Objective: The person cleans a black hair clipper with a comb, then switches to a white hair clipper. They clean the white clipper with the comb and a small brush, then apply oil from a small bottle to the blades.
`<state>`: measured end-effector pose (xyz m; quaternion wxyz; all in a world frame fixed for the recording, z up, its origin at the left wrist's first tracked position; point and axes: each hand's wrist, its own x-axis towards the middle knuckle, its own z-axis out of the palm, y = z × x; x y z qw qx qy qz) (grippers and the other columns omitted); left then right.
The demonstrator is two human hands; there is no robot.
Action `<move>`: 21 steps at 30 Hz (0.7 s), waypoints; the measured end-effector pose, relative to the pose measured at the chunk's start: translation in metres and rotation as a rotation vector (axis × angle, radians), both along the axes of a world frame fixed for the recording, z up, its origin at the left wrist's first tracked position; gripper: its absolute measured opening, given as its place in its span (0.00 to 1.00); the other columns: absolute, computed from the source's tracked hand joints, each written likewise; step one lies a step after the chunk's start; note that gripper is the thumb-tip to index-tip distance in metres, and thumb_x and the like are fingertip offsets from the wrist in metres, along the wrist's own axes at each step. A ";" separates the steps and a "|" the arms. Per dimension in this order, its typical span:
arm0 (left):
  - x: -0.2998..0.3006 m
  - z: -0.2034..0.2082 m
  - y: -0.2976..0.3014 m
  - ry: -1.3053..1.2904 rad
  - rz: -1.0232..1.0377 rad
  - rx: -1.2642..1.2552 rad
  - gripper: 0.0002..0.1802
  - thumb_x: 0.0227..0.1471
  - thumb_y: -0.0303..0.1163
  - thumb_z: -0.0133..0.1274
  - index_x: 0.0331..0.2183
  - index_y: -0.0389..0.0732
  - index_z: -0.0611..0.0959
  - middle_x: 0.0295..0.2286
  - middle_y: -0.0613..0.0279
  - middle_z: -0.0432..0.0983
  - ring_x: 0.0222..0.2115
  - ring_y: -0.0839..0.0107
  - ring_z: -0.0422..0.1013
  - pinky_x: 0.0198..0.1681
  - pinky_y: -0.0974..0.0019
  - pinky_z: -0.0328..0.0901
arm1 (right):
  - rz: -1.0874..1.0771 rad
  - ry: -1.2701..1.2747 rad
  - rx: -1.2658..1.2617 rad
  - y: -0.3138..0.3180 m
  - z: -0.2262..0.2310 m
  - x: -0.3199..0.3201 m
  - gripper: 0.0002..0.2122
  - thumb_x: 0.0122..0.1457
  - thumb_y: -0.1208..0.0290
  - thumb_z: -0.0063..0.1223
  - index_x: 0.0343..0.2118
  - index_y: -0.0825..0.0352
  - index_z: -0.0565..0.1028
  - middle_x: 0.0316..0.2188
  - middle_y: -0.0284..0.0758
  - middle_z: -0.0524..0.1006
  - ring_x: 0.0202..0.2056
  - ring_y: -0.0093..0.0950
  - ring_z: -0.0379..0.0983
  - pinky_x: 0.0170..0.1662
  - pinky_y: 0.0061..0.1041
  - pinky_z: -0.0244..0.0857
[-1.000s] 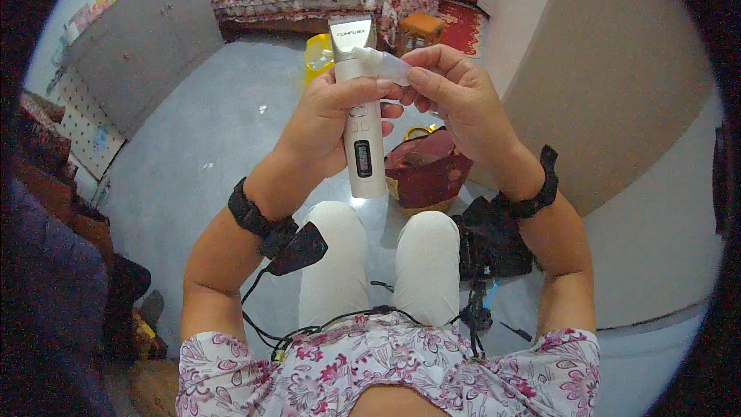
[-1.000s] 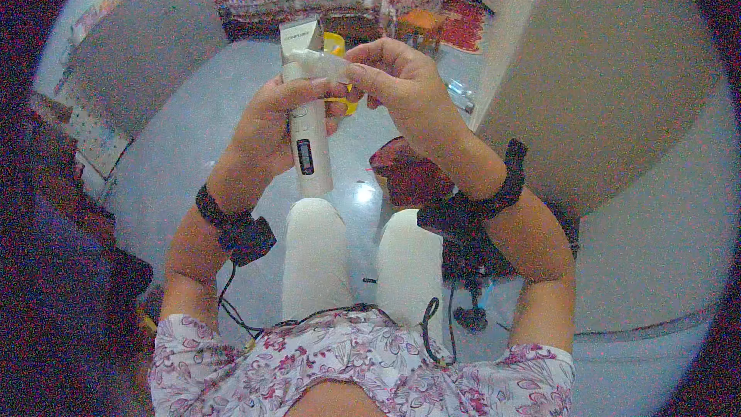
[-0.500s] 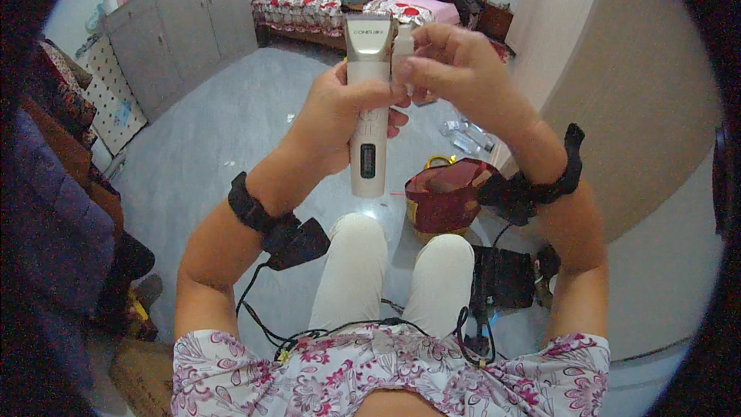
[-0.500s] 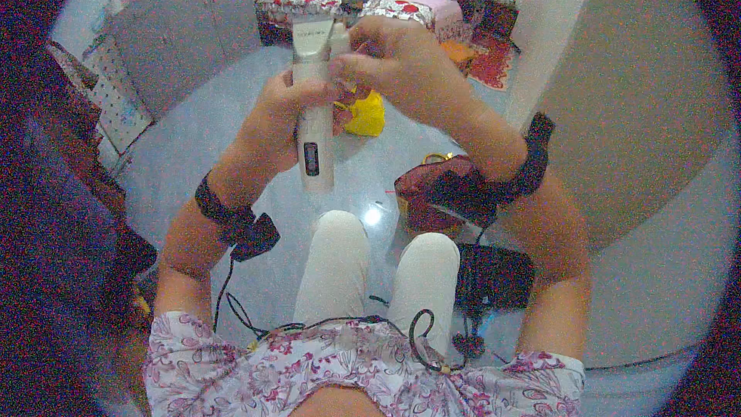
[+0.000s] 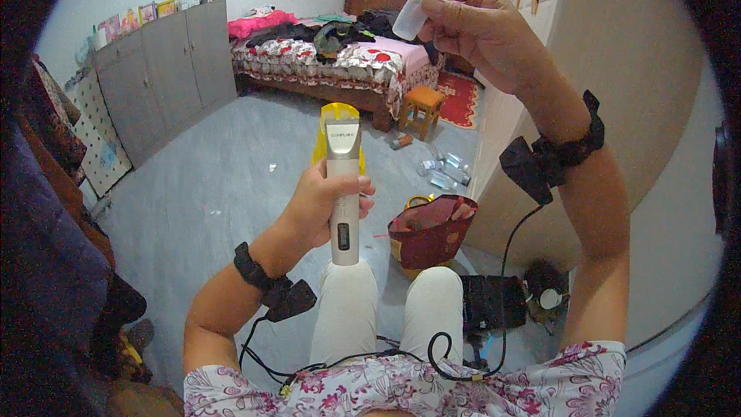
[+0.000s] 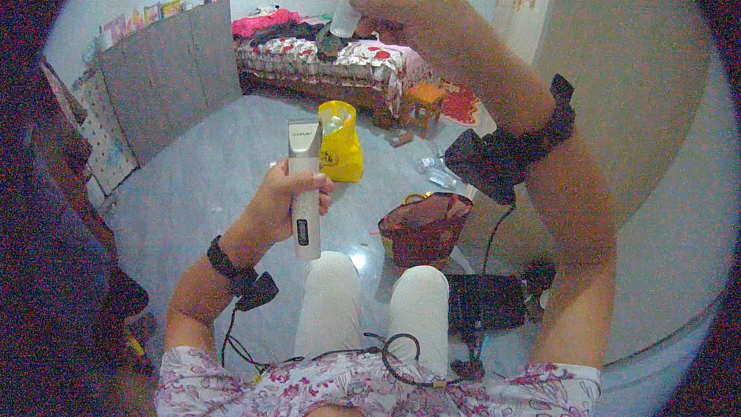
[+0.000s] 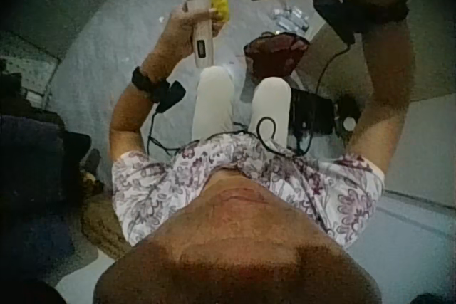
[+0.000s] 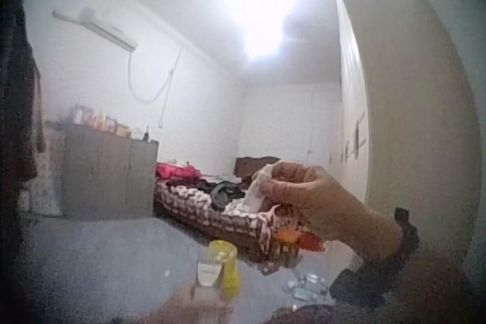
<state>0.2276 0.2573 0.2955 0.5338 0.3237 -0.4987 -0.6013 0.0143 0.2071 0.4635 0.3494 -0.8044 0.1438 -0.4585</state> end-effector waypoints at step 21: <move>0.001 -0.017 -0.008 0.045 -0.003 0.013 0.19 0.39 0.29 0.56 0.35 0.39 0.67 0.24 0.60 0.70 0.21 0.73 0.70 0.24 0.69 0.68 | -0.012 -0.052 -0.086 -0.011 0.002 0.008 0.13 0.53 0.69 0.52 0.41 0.65 0.69 0.37 0.33 0.73 0.36 0.19 0.70 0.34 0.15 0.59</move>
